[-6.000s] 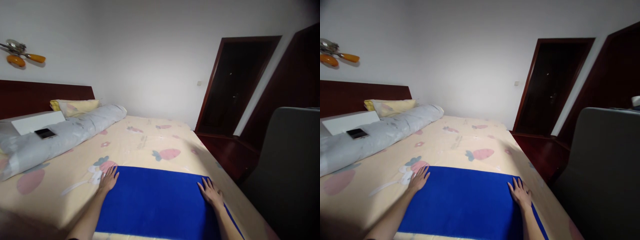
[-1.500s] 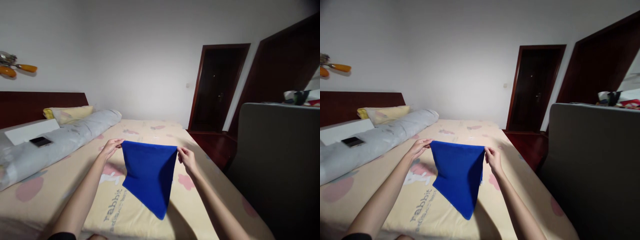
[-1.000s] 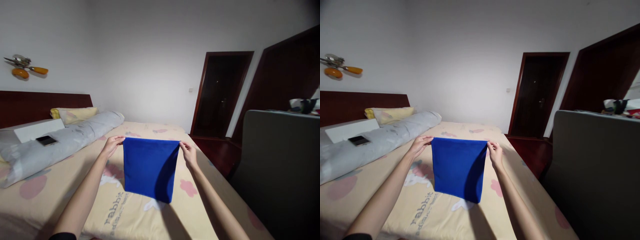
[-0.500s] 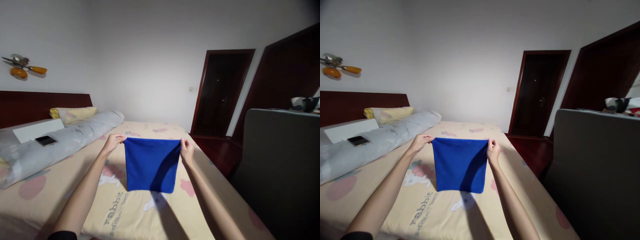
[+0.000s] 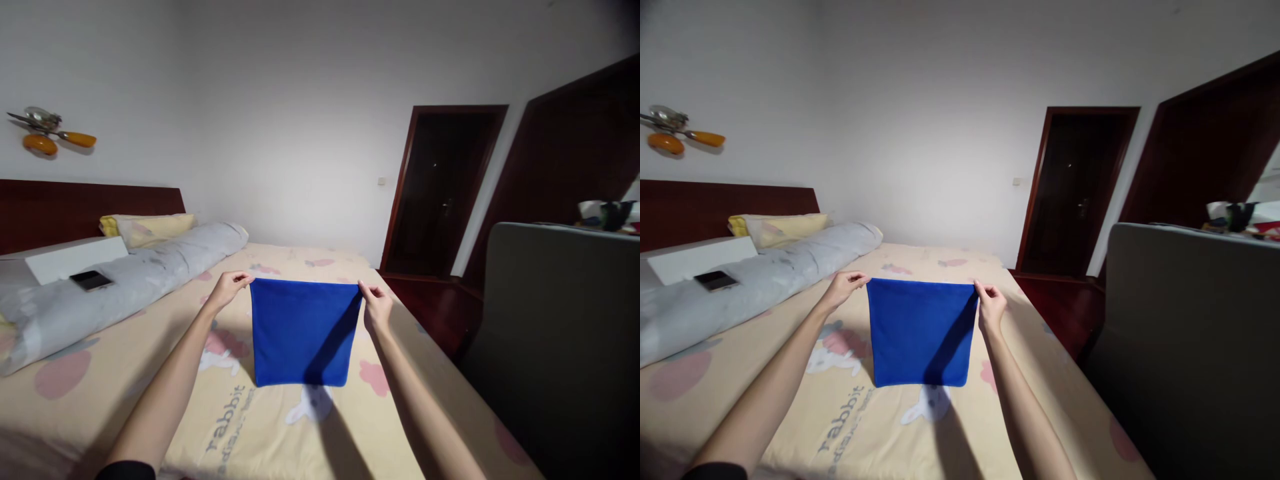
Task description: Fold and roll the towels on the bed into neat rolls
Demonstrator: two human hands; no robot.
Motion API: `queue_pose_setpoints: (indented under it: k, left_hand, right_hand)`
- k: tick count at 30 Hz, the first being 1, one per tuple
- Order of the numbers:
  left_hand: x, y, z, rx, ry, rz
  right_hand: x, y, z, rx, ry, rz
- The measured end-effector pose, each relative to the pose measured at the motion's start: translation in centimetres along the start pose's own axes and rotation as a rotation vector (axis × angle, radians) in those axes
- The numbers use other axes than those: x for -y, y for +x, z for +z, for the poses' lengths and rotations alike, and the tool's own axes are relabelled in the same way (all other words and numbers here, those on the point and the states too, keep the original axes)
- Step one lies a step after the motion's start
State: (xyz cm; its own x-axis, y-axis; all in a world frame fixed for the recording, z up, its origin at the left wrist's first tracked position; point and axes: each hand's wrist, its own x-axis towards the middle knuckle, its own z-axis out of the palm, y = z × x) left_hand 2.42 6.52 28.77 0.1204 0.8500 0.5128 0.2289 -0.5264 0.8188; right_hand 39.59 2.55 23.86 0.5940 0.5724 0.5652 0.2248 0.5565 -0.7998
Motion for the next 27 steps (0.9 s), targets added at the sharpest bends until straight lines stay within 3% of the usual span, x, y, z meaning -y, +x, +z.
queue_pose_setpoints:
  k: [8, 15, 21, 27]
  left_hand:
    - [0.5, -0.4, -0.7, 0.005, -0.032, -0.065]
    - [-0.4, -1.0, 0.0, 0.03, -0.123, -0.183]
    - [-0.4, -1.0, 0.4, 0.006, -0.202, -0.233]
    - [0.0, -1.0, 0.2, 0.027, -0.299, -0.268]
  right_hand:
    - [1.3, 0.2, -1.8, 0.293, -0.243, -0.19]
    - [2.7, 0.7, -2.4, 0.401, -0.457, -0.287]
    - [2.9, 1.0, -2.9, 0.433, -0.519, -0.173]
    - [3.5, 1.2, -3.1, 0.573, -0.403, 0.035]
